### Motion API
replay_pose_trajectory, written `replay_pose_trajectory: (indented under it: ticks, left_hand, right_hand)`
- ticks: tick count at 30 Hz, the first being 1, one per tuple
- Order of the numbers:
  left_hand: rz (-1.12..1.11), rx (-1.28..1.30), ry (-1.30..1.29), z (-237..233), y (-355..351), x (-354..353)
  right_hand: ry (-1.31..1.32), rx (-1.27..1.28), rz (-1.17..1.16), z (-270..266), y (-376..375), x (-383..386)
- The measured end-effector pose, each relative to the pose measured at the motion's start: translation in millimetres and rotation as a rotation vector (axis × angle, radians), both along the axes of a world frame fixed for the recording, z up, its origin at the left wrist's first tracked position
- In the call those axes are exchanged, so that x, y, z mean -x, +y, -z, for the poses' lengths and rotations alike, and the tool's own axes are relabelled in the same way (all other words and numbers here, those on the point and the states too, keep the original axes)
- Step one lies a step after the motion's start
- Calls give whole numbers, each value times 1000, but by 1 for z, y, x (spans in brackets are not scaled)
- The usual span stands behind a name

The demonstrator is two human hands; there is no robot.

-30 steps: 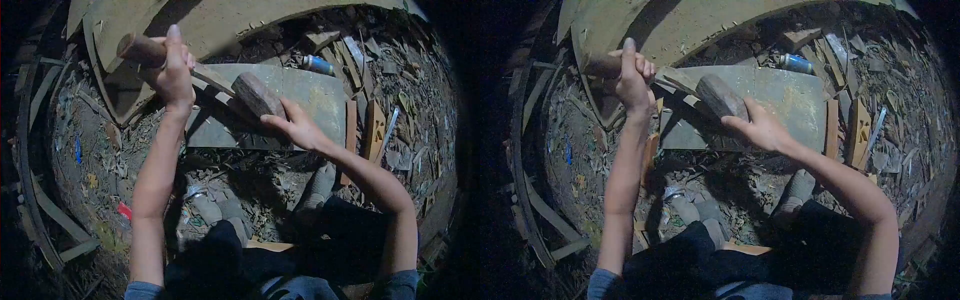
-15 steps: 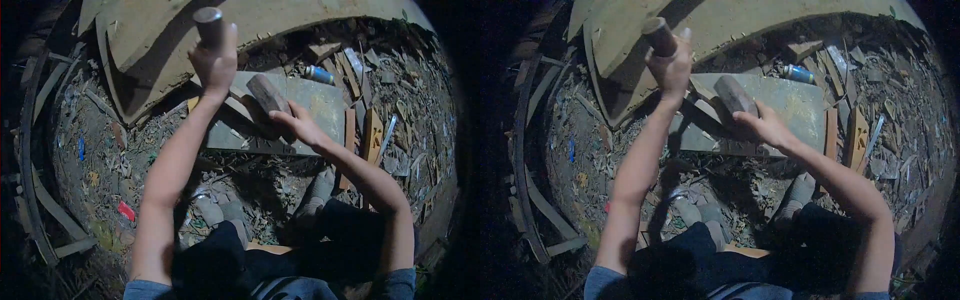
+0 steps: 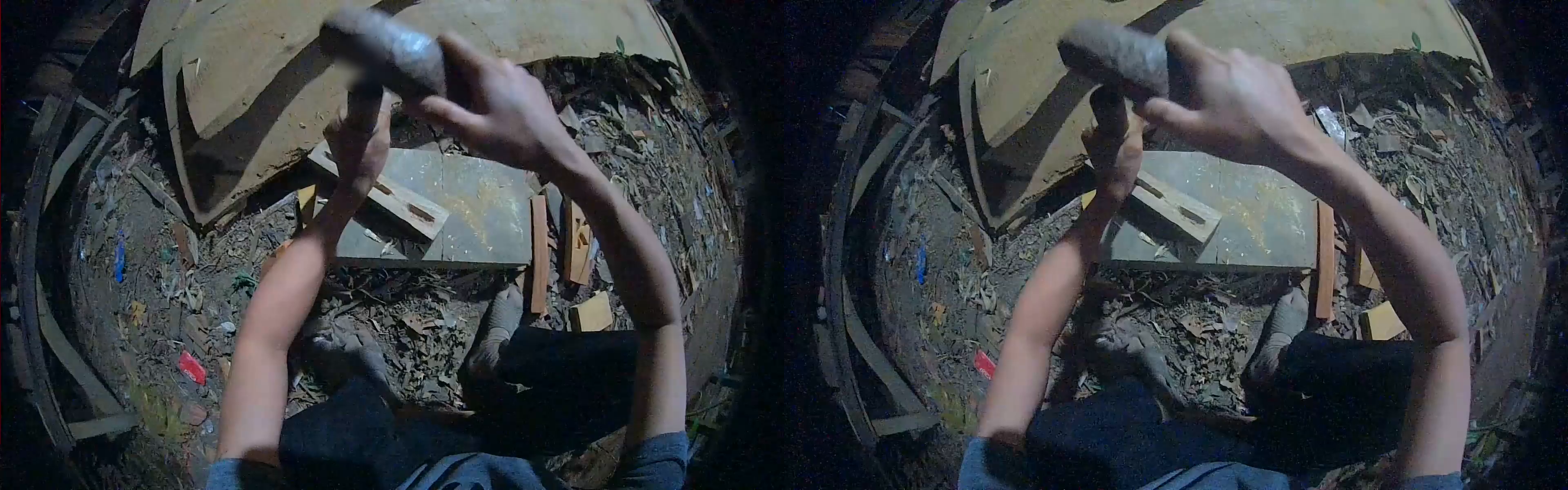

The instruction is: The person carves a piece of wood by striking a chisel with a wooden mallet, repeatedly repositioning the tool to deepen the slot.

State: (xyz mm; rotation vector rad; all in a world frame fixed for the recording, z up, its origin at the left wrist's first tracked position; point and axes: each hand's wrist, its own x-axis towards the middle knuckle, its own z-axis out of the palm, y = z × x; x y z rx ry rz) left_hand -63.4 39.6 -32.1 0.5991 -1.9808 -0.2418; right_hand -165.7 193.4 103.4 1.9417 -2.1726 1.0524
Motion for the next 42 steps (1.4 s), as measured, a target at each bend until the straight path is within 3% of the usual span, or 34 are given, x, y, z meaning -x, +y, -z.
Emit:
replay_pose_trajectory:
  ticks: [1, 3, 5, 6, 7, 9, 11, 12, 15, 17, 25, 29, 32, 35, 40, 42]
  left_hand:
    - [-2, -9, 6, 1, 2, -1]
    - [43, -98, 219, 2, 6, -4]
    - [38, -43, 189, 3, 1, -6]
    - [110, -81, 241, -5, 3, -10]
    - [-46, 148, 37, -1, -3, -17]
    - [-445, 686, -259, 9, -15, -31]
    - [278, -816, 469, -7, 0, -43]
    - [372, -849, 606, 0, -6, -45]
    - [392, -714, 605, 11, -4, -53]
    - [390, -735, 587, 7, 2, -57]
    - [458, -775, 654, -2, 2, -52]
    - [451, -820, 694, -7, -16, -49]
    - [354, -921, 887, -31, -43, -49]
    - [404, -914, 878, -46, -60, -51]
    - [427, -929, 679, -30, -49, -41]
    - [460, -906, 709, -24, -45, -34]
  right_hand:
    - [40, 25, 46, -5, 3, -2]
    - [-178, 170, -60, 5, -3, -7]
    - [-94, -53, 45, 16, 1, -18]
    - [-1, 58, -20, 41, -5, -14]
    - [-4, 61, -17, 42, -3, -14]
    - [-651, -112, -17, 47, 0, -16]
    - [-787, -111, -7, 75, 5, -13]
    - [-813, -152, 43, 97, 8, -10]
    - [-913, -420, 142, 149, 24, -12]
    - [-756, -468, 174, 191, 29, -14]
    - [-503, -614, 193, 192, 38, -22]
    - [-507, -642, 225, 189, 39, -25]
    - [-541, -676, 179, 188, 39, -23]
    - [-528, -582, 166, 195, 38, -21]
    - [-559, -635, 98, 192, 36, -15]
    - [-562, -625, 110, 192, 37, -16]
